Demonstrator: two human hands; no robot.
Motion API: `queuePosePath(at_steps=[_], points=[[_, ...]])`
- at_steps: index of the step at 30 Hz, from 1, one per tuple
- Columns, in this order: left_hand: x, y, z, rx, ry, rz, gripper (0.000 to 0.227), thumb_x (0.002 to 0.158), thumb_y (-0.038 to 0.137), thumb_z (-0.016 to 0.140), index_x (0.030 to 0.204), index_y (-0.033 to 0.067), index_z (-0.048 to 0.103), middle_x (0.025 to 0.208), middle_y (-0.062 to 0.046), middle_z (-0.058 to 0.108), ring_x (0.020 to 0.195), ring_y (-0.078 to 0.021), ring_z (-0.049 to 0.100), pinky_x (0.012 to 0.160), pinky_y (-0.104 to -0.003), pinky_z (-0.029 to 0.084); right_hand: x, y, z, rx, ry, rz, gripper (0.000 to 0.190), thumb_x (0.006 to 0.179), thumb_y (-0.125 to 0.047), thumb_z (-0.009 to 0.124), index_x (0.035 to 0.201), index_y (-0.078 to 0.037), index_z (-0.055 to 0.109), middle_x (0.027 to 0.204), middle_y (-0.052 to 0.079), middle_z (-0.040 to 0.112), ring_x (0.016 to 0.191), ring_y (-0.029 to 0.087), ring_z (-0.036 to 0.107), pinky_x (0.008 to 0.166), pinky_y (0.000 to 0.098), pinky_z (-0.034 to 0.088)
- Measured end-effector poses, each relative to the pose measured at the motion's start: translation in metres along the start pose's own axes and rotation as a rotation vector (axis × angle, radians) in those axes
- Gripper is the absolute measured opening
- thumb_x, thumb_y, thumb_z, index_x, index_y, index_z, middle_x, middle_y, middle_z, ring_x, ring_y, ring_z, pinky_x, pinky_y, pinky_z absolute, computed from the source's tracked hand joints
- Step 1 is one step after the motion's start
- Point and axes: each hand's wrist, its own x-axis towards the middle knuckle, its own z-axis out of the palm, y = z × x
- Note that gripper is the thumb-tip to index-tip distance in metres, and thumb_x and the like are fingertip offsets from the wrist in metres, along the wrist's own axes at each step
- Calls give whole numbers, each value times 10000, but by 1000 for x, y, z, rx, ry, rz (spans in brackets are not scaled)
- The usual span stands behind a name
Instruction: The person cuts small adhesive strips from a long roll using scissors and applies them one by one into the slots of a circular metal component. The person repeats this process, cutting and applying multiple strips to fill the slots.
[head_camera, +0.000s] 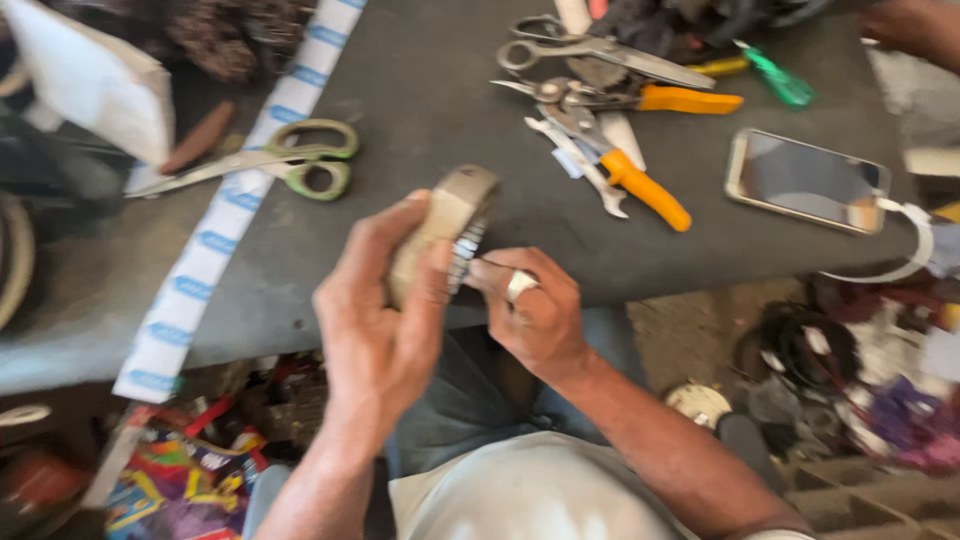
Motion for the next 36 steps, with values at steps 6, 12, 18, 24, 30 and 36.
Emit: queuePosePath(at_steps=[6, 12, 18, 24, 30, 36], points=[[-3, 0, 0, 1, -1, -62, 346, 1055, 210, 668, 1320, -12, 639, 1077, -134, 761, 945, -167, 726, 854, -302, 577, 26, 10, -112, -480, -214, 91, 156, 928, -34, 773, 1029, -150, 742, 1143, 15, 753, 1046, 226, 722, 933, 371, 582], [-4, -3, 1, 2, 6, 19, 325, 1084, 204, 674, 1330, -6, 636, 1131, -148, 755, 1020, -194, 757, 912, -308, 576, 45, 101, -260, -1046, -668, 316, 1011, 632, -352, 934, 1524, -83, 540, 1244, 224, 686, 1202, 380, 615, 1108, 536, 315], [-7, -4, 2, -34, 29, 41, 307, 1086, 197, 675, 1321, 4, 637, 1125, -144, 753, 1012, -198, 763, 906, -316, 591, 40, 153, -292, -811, -693, 306, 1010, 654, -289, 886, 1558, -108, 474, 1270, 176, 691, 1238, 397, 609, 1177, 541, 386], [-7, -8, 3, -21, 26, 99, 298, 1130, 233, 659, 1331, 15, 627, 1144, -135, 754, 1027, -195, 769, 891, -313, 603, 56, 202, -329, -116, -574, 693, 861, 836, -173, 765, 1605, -60, 394, 1295, 224, 648, 1187, 335, 628, 1029, 458, 470], [-8, -4, 3, -34, 56, 129, 275, 1136, 244, 663, 1279, 11, 630, 1112, -131, 755, 996, -192, 763, 885, -318, 593, 66, 232, -348, 91, -534, 840, 797, 927, -182, 727, 1626, -30, 375, 1303, 293, 631, 1215, 303, 659, 1046, 397, 515], [-7, -3, 3, -85, 59, 44, 294, 1084, 221, 660, 1302, 25, 640, 1070, -130, 764, 930, -190, 758, 832, -314, 598, 47, 186, -314, -457, -640, 484, 1034, 689, -219, 880, 1601, -46, 425, 1318, 213, 660, 1143, 329, 641, 941, 447, 487]])
